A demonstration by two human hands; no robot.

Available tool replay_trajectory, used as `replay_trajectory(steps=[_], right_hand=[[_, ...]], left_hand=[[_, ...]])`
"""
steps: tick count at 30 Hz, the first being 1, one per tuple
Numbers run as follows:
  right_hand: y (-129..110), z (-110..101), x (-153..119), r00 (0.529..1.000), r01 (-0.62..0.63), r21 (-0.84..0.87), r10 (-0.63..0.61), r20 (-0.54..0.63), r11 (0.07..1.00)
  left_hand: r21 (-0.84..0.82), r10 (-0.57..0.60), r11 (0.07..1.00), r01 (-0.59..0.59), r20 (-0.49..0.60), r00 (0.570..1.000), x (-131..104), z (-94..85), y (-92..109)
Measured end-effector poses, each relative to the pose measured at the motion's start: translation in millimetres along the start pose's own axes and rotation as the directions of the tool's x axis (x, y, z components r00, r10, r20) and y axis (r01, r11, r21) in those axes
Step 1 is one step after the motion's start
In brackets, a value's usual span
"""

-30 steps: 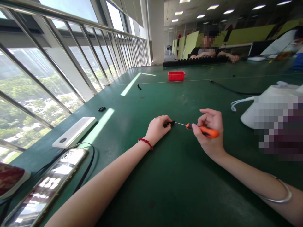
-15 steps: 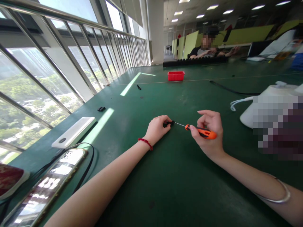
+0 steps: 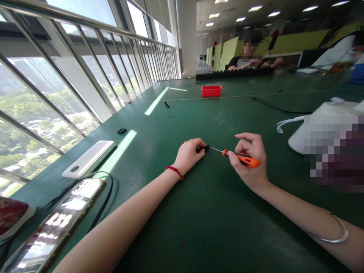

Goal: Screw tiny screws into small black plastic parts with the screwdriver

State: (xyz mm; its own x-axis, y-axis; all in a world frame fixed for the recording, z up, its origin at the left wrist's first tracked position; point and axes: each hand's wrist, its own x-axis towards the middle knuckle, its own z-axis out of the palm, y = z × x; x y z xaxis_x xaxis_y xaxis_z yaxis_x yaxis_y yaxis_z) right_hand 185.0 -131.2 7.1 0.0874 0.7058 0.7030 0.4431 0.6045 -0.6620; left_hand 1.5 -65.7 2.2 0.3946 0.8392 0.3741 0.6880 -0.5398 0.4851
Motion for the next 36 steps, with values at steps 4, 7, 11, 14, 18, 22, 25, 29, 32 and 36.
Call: replay_trajectory(steps=[4, 7, 11, 14, 18, 22, 25, 29, 32, 36], right_hand=[[-5, 0, -1, 0.997, -0.017, -0.026, 0.018, 0.072, 1.0], [-4, 1, -1, 0.999, 0.042, -0.015, -0.042, -0.014, 0.999], [0, 1, 1, 0.998, 0.045, 0.012, -0.045, -0.039, 0.999], [-2, 0, 0, 0.998, 0.027, -0.036, -0.025, 0.055, 0.999], [-7, 1, -1, 0.998, 0.028, -0.063, -0.025, 0.052, 0.998], [-3, 4, -1, 0.996, 0.024, -0.044, -0.027, -0.083, 0.999], [3, 4, -1, 0.986, 0.03, -0.023, -0.033, -0.165, 0.999], [3, -3, 9, 0.985, 0.019, -0.055, -0.028, -0.171, 0.998], [-3, -10, 23, 0.996, -0.02, -0.148, 0.007, -0.091, 0.989], [-14, -11, 49, 0.998, -0.04, -0.227, 0.028, -0.053, 0.973]], left_hand=[[0.004, -0.004, 1.0, 0.004, -0.001, 1.0, 0, 0.2, 0], [0.002, -0.001, 1.0, 0.001, -0.003, 1.0, 0, 0.8, -1], [0.001, 0.005, 1.0, -0.005, -0.001, 1.0, 0, 0.8, -1], [0.004, -0.001, 1.0, 0.001, 0.0, 1.0, 0, 0.4, 0], [-0.003, -0.006, 1.0, 0.006, 0.002, 1.0, 1, 0.4, 0], [-0.029, -0.033, 0.999, 0.033, -0.006, 0.999, 1, 0.2, -1], [-0.067, -0.071, 0.995, 0.071, -0.006, 0.997, 1, -0.5, -1], [-0.073, -0.063, 0.995, 0.065, 0.023, 0.998, 2, -1.8, -1], [-0.059, -0.03, 0.998, 0.033, 0.046, 0.998, 3, -2.1, -2], [-0.082, -0.007, 0.997, 0.011, 0.049, 0.999, 4, -1.0, -4]])
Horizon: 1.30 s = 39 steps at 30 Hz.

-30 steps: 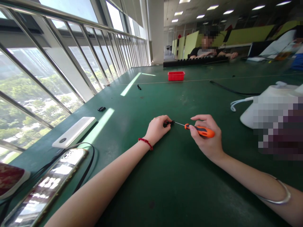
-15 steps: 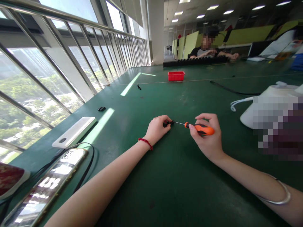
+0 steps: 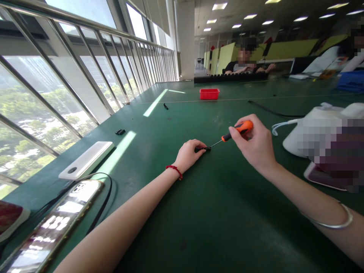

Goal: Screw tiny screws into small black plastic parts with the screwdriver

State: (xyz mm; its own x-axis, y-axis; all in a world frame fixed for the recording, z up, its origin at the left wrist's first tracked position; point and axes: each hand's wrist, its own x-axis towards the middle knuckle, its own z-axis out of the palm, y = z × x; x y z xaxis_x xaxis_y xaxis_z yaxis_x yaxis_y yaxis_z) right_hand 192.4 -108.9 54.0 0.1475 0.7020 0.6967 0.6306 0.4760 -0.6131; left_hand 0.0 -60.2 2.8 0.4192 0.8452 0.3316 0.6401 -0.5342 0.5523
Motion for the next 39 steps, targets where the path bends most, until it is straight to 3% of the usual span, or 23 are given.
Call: replay_trajectory(steps=[4, 6, 10, 14, 20, 24, 29, 39], right_hand=[[-13, 8, 31, 0.997, 0.053, -0.157, -0.044, 0.065, 0.986], [-18, 13, 48, 0.986, 0.089, -0.226, -0.055, 0.155, 0.97], [-23, 17, 78, 0.914, 0.11, -0.263, 0.006, 0.406, 0.958], [-28, 9, 89, 0.833, 0.099, -0.269, 0.068, 0.549, 0.958], [-31, -2, 89, 0.799, 0.122, -0.343, 0.113, 0.591, 0.931], [-26, 4, 91, 0.821, 0.147, -0.342, 0.078, 0.566, 0.928], [-26, 8, 88, 0.828, 0.138, -0.351, 0.087, 0.554, 0.926], [-30, 5, 85, 0.833, 0.127, -0.329, 0.079, 0.548, 0.936]], left_hand=[[-0.045, -0.018, 0.999, 0.018, -0.004, 1.0, 1, 1.6, -2], [-0.061, -0.024, 0.998, 0.024, -0.001, 1.0, 1, 2.0, -3], [-0.092, -0.028, 0.995, 0.028, -0.004, 1.0, 1, 1.7, -2], [-0.136, -0.035, 0.99, 0.034, -0.005, 0.999, 1, 1.8, -2], [0.018, -0.001, 1.0, 0.001, -0.004, 1.0, -1, 2.7, -3], [0.103, -0.029, 0.994, 0.033, -0.041, 0.999, -2, 1.6, -2], [0.042, -0.088, 0.995, 0.089, -0.025, 0.996, 0, 1.1, -4], [0.009, -0.098, 0.995, 0.099, -0.021, 0.995, -1, 0.4, -2]])
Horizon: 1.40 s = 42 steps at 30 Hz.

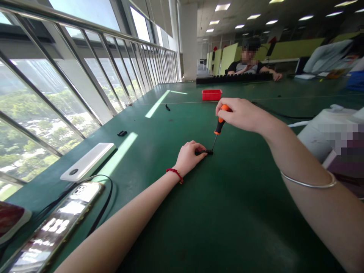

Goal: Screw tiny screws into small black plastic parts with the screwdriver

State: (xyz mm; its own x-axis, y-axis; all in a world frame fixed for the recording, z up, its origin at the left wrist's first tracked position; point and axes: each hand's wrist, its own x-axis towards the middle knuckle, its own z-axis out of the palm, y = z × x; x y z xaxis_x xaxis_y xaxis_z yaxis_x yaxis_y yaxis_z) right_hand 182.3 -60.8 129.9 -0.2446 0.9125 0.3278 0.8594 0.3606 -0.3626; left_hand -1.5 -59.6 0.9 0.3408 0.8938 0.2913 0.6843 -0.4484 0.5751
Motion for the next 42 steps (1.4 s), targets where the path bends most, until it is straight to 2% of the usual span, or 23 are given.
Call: replay_trajectory(steps=[4, 9, 15, 31, 35, 42], right_hand=[[-2.5, -2.6, -2.3, 0.999, -0.031, -0.013, 0.031, 0.022, 0.999], [-4.4, -4.2, -0.1, 1.0, -0.003, -0.019, 0.003, 0.024, 1.0], [0.4, -2.5, 2.6, 0.997, -0.065, -0.033, 0.066, 0.049, 0.997], [1.4, -2.2, 0.7, 0.999, -0.013, -0.015, 0.014, 0.043, 1.0], [2.1, -2.4, 1.6, 1.0, -0.015, -0.015, 0.015, 0.006, 1.0], [-1.2, -4.2, -0.8, 0.998, -0.02, -0.022, 0.022, 0.052, 1.0]], left_hand=[[-0.003, 0.007, 1.0, -0.007, 0.0, 1.0, 0.1, 0.5, -1.4], [-0.016, 0.014, 1.0, -0.014, 0.0, 1.0, 0.0, 0.7, -2.6], [-0.009, 0.017, 1.0, -0.017, 0.004, 1.0, 0.0, 0.4, -2.1], [0.007, 0.022, 1.0, -0.022, 0.002, 1.0, 0.3, 0.8, -1.4], [0.0, 0.023, 1.0, -0.023, 0.001, 1.0, 0.7, 1.4, -2.5], [-0.004, 0.026, 1.0, -0.026, 0.005, 1.0, 0.7, 1.5, -3.6]])
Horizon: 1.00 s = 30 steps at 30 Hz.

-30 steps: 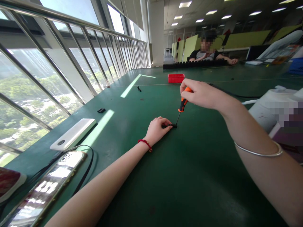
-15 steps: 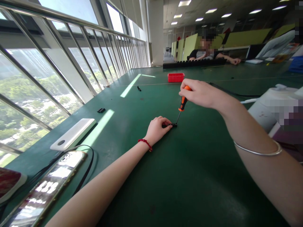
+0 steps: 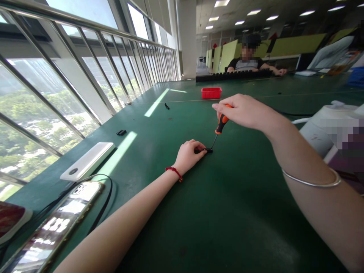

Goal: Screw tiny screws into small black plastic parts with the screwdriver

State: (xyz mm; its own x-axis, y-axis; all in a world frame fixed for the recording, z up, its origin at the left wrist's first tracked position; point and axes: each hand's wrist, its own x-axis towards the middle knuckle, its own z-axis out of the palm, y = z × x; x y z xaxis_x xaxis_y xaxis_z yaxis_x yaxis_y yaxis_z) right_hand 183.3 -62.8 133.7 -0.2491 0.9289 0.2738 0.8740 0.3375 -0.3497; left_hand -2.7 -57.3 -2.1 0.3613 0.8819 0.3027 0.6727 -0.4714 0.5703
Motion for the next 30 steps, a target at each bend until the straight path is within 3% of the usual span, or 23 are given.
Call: replay_trajectory(steps=[5, 30], right_hand=[[0.9, 1.5, 0.3, 0.998, 0.01, -0.007, -0.011, -0.058, 1.0], [-3.1, 2.0, 0.5, 0.999, -0.012, -0.014, 0.011, -0.043, 1.0]], left_hand=[[0.009, -0.006, 1.0, 0.006, -0.005, 1.0, -0.1, 0.0, 0.8], [0.017, 0.002, 1.0, -0.001, -0.01, 1.0, 0.7, 0.8, 1.2]])
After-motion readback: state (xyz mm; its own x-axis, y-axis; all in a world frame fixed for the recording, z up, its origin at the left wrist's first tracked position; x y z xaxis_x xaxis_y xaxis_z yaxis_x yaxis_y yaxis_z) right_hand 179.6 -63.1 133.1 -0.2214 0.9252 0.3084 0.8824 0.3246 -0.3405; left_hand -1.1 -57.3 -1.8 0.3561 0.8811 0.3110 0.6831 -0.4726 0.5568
